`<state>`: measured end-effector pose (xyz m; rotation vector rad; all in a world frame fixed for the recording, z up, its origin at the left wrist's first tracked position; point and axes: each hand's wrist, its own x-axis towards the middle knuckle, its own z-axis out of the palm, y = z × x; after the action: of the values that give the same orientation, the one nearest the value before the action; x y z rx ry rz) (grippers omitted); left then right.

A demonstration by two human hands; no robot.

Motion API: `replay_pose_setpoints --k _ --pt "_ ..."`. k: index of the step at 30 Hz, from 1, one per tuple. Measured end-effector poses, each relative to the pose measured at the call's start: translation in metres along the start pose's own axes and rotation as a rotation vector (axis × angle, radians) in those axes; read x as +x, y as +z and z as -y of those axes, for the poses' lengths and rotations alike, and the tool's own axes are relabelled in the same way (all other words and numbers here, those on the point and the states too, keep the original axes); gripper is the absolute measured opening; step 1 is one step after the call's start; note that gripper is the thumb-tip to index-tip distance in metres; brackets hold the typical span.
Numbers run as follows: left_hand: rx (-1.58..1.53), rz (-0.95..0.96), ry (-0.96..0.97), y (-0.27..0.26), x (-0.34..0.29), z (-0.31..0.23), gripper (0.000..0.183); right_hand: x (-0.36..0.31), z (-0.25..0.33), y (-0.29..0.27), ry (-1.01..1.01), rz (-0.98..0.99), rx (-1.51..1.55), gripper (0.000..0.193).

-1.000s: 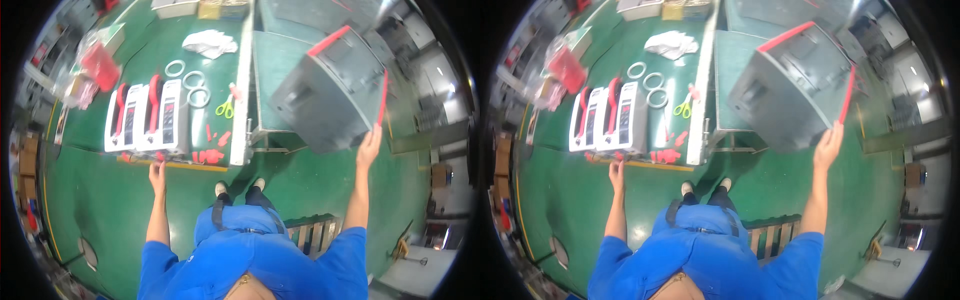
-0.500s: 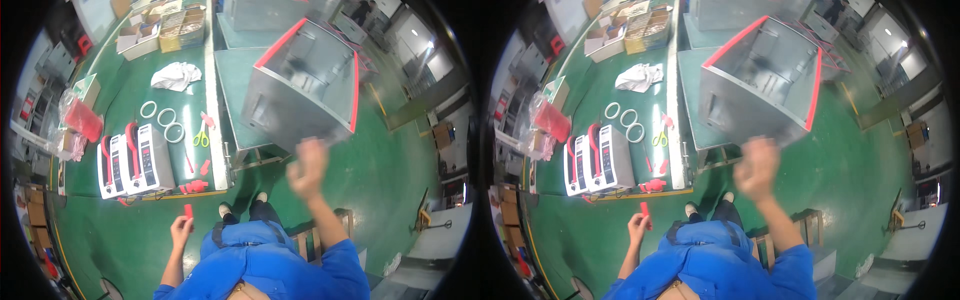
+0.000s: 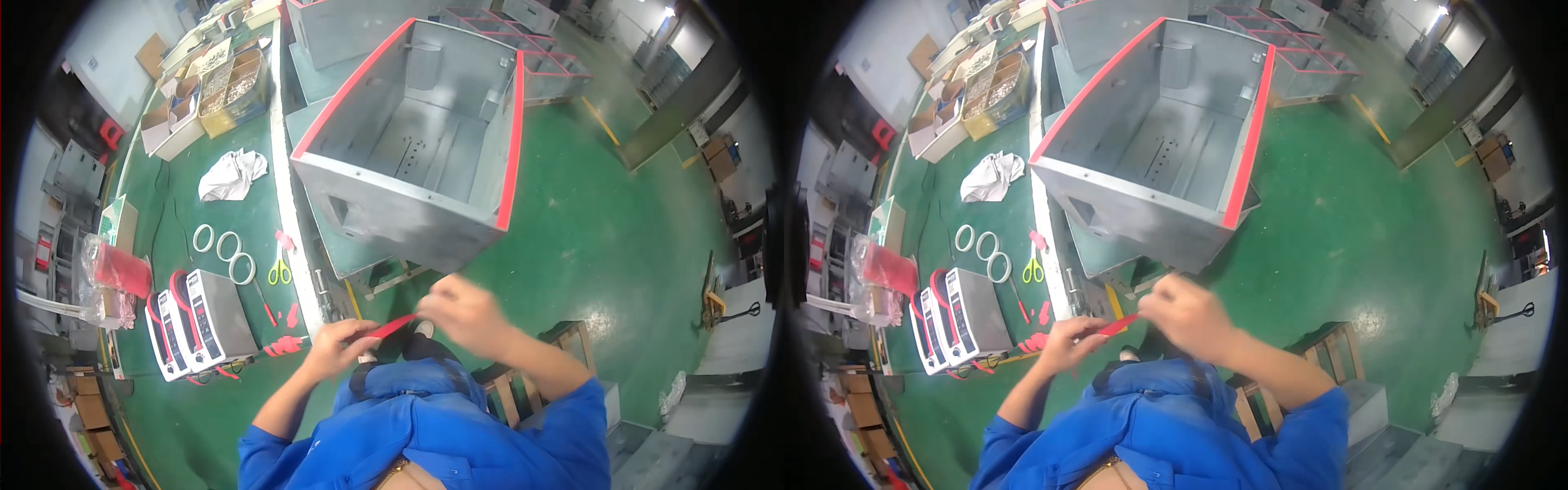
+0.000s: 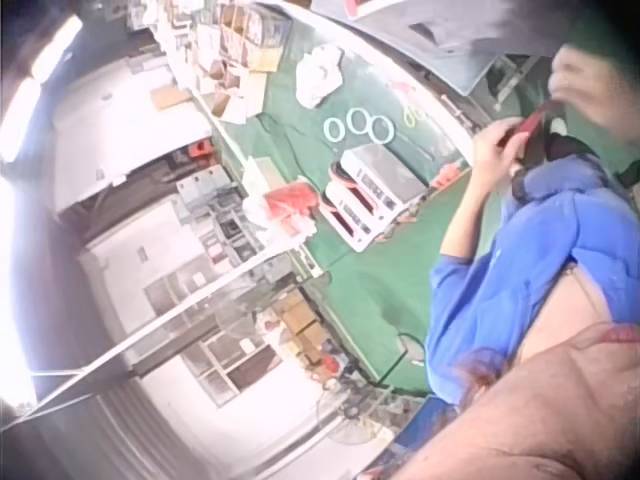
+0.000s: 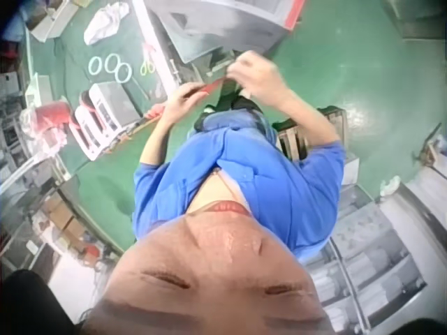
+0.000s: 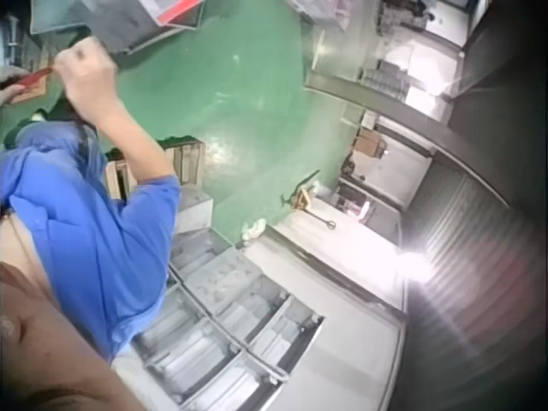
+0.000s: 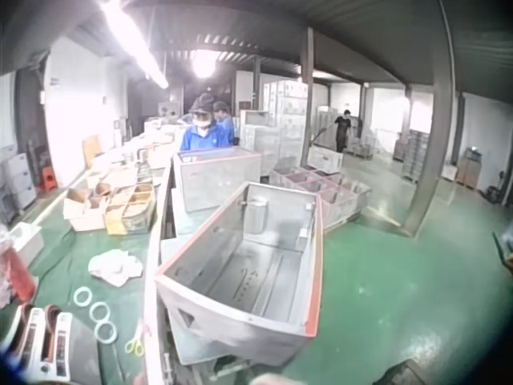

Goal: The person applies red protective tape to the edges of a metal appliance casing. They measure, cut, and smooth the tape along the perimeter of the unit, then move to a second casing to repeat the process.

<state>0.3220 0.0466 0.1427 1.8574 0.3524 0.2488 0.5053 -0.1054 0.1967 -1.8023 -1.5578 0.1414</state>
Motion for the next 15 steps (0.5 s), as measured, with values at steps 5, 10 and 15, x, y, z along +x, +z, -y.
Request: replay_pose_setpoints --k 5,10,15 --pt "-0.035 0.154 -0.115 -0.04 0.048 -0.017 0.013 0.014 -0.038 -0.087 0.15 -0.183 0.087 0.013" --pt "0.291 0.111 0.056 -0.085 0.091 -0.049 0.014 0.023 -0.051 -0.116 0.417 -0.226 0.276 0.018" --pt "0.321 0.107 0.059 -0.13 0.119 -0.064 0.007 0.032 -0.06 -0.122 0.6 -0.204 0.567 0.012"
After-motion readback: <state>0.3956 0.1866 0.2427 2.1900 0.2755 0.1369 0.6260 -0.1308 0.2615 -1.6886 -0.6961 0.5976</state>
